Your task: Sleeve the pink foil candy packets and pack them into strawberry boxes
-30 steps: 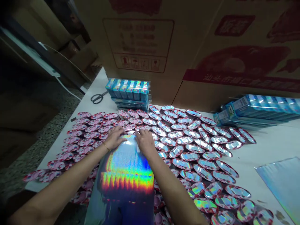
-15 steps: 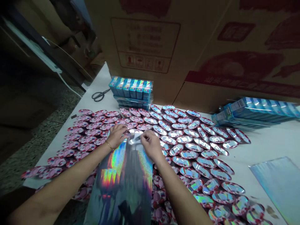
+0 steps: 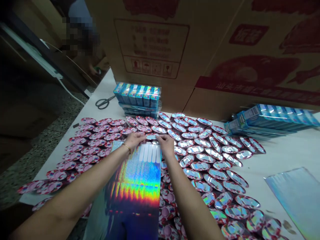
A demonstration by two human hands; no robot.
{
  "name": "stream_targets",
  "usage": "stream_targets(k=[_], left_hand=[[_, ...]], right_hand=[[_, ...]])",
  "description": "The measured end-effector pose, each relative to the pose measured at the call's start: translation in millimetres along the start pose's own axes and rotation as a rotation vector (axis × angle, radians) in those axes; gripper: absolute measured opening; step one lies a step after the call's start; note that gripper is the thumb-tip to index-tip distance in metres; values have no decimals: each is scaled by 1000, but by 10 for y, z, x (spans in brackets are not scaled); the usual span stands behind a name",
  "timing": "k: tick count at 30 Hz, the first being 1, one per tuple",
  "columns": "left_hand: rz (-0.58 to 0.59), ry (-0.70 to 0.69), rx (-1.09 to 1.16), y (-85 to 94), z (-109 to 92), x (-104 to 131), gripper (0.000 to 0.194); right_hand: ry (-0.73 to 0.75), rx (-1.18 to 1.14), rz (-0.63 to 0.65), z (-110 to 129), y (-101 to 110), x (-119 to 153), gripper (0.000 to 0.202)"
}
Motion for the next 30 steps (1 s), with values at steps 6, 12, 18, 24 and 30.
stream_targets(k=[6,12,18,24,30], left_hand=[[-197,-126,-587,6,-166,-81,25],[-257,-87,-767,-46,-211,-109,22],[-280,-186,-862,161,-245,71,25],[-194,-440,-960,603,-87,395,31],[-214,-484,-827,617,106,383,22]], right_hand=[[325,507,-178,85,-2,-125,20],[386,704,-209,120,-82,-112,18],[409,760,-219,226,33,-68,17],[775,756,106,408,-419,376,25],[869,988,291,211,-1015,638,26]])
Point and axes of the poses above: each hand's wrist, its own x-axis away from the middle knuckle, its own y-axis out of the back of the hand, z = x × y, the point moved 8 cm from there along -x, towards the middle knuckle, and after that the axes turned 5 degrees about -z, right-handed, at the moved point
